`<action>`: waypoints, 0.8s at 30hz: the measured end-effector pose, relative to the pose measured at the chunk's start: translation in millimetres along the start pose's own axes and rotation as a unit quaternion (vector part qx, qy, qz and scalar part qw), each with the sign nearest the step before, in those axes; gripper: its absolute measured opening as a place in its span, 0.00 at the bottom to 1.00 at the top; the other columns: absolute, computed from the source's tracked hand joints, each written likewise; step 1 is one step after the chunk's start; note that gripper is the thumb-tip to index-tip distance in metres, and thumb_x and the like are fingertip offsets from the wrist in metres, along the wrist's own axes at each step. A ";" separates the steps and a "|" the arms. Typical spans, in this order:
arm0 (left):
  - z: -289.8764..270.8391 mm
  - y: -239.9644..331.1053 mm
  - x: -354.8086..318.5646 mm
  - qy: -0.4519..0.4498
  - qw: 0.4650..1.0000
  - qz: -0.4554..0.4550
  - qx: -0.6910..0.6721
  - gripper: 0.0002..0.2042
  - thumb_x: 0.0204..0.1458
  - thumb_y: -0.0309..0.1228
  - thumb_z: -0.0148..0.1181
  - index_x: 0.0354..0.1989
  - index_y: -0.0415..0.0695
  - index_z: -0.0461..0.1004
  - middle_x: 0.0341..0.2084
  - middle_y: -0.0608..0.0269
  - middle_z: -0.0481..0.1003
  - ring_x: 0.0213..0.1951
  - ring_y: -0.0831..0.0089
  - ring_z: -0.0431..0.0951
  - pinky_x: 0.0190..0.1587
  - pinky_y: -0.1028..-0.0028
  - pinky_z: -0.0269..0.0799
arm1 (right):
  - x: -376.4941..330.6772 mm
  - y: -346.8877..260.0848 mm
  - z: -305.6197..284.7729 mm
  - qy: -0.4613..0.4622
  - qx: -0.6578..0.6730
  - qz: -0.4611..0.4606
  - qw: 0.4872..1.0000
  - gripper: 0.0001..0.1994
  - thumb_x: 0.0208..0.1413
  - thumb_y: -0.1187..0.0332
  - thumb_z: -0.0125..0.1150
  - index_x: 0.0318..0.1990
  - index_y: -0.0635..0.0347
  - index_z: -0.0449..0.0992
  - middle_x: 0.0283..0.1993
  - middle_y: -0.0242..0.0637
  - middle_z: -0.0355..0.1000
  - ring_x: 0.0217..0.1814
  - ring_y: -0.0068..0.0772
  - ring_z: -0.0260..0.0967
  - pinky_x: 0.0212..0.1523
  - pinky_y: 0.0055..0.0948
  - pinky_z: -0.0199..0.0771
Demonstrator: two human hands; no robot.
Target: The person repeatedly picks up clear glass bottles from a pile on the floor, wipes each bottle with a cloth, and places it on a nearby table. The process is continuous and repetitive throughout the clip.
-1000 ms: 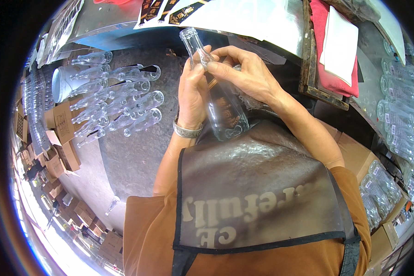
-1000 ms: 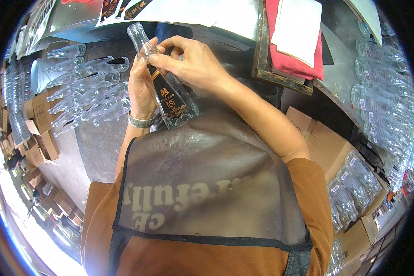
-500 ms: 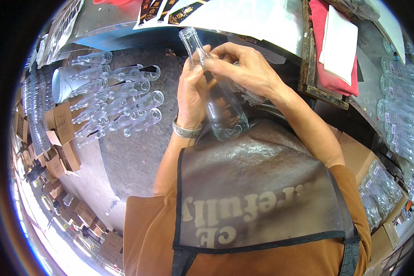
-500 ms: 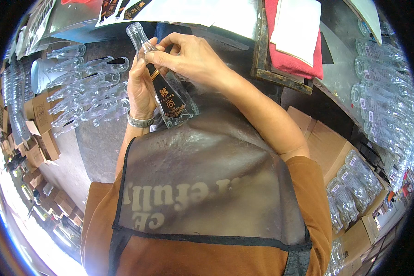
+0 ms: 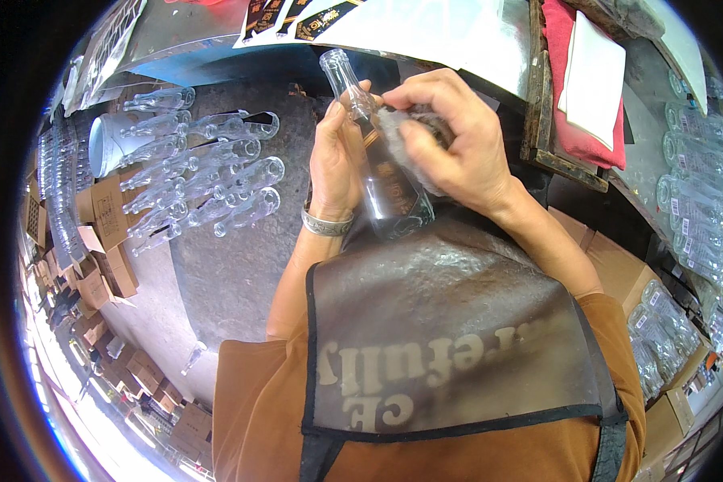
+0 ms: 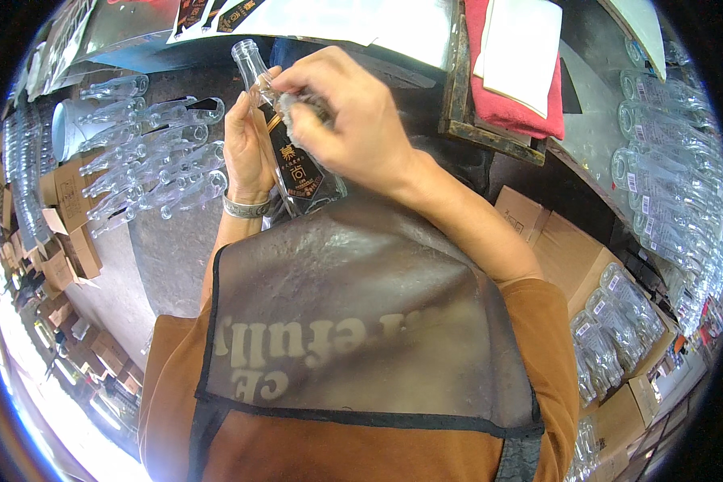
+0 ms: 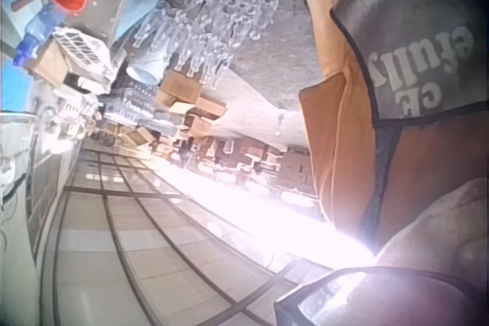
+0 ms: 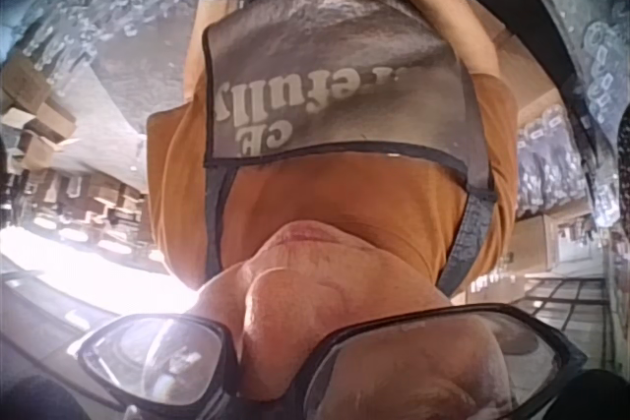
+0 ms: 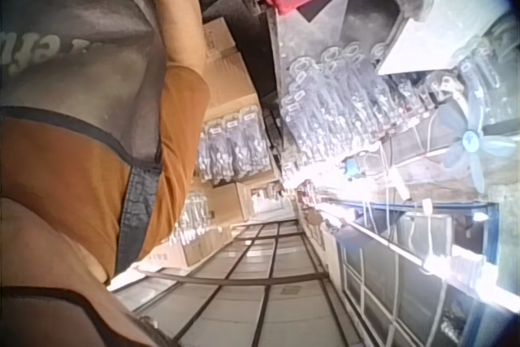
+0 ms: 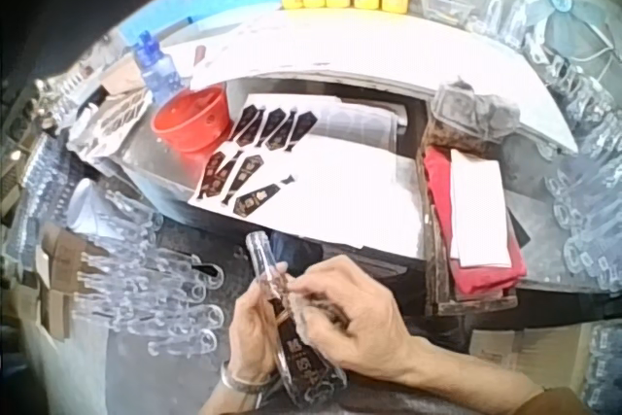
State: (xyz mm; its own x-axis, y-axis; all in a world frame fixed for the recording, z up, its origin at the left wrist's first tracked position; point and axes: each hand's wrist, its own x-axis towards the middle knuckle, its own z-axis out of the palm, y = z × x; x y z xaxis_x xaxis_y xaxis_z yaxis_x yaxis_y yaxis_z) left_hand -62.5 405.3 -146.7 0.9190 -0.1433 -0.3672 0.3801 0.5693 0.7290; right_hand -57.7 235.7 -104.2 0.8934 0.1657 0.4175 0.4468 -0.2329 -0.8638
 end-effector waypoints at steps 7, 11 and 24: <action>-5.4 -0.6 0.2 -0.013 1.000 -0.006 -0.025 0.21 0.65 0.42 0.43 0.59 0.40 0.66 0.47 0.59 0.73 0.51 0.70 0.72 0.58 0.68 0.65 | -13.3 6.1 11.9 -0.031 -0.041 -0.035 0.998 0.16 0.50 0.77 0.63 0.49 0.63 0.77 0.47 0.42 0.72 0.40 0.34 0.74 0.37 0.26 0.75; -3.0 -1.1 0.0 -0.003 1.000 0.017 0.012 0.20 0.65 0.41 0.44 0.58 0.40 0.67 0.46 0.60 0.73 0.49 0.70 0.73 0.56 0.68 0.67 | -22.7 4.7 8.5 -0.062 -0.048 0.032 0.996 0.14 0.51 0.77 0.62 0.47 0.62 0.78 0.45 0.43 0.72 0.41 0.40 0.74 0.39 0.29 0.76; -8.4 -4.6 4.1 0.015 1.000 -0.016 -0.019 0.19 0.66 0.40 0.44 0.56 0.40 0.69 0.43 0.60 0.74 0.47 0.71 0.73 0.54 0.69 0.68 | -16.3 4.6 10.5 -0.075 -0.151 -0.044 0.985 0.20 0.42 0.81 0.64 0.47 0.59 0.78 0.43 0.39 0.71 0.42 0.41 0.74 0.40 0.33 0.78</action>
State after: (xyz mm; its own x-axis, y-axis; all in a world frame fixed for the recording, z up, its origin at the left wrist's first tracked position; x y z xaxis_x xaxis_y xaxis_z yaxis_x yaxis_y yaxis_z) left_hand -61.4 408.9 -156.4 0.9024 -0.1374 -0.4084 0.4048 0.5955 0.6939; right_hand -70.7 242.0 -117.9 0.8435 0.3321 0.4221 0.5364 -0.4817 -0.6930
